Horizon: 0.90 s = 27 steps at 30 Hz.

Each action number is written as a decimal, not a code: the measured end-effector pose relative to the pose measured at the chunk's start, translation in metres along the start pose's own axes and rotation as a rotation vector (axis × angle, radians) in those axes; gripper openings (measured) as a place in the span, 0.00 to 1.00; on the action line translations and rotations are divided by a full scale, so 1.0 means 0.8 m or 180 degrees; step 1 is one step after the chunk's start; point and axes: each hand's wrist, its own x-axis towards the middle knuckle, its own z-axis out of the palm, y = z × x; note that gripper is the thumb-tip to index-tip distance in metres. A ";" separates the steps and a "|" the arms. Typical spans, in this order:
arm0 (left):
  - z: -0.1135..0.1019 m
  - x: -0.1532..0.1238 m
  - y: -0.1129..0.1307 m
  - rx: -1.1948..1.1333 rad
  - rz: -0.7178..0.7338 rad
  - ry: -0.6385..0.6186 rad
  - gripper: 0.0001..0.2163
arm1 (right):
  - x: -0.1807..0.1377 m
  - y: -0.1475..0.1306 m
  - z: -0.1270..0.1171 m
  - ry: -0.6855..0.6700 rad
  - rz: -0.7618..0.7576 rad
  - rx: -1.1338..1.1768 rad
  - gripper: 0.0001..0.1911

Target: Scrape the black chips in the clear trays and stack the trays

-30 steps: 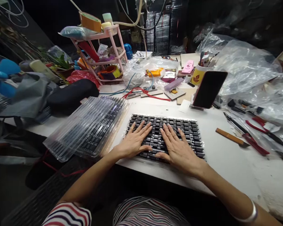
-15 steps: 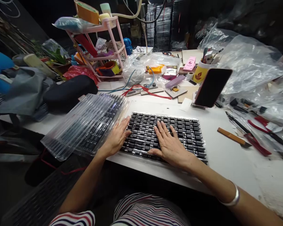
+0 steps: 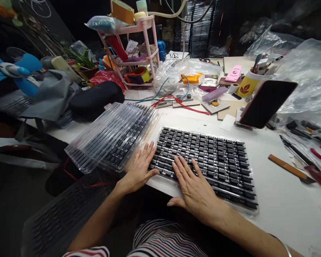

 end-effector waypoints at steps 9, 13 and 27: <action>0.005 -0.002 -0.002 0.0056 -0.0038 0.0064 0.39 | 0.069 0.027 0.004 -0.0487 0.0273 0.0229 0.48; 0.005 -0.008 -0.001 0.0141 0.0006 0.0045 0.37 | 0.074 0.033 0.006 -0.0547 0.0246 0.0307 0.46; 0.013 -0.010 -0.003 0.0478 0.0103 0.0237 0.41 | -0.028 -0.011 -0.011 0.0055 0.0557 -0.0179 0.46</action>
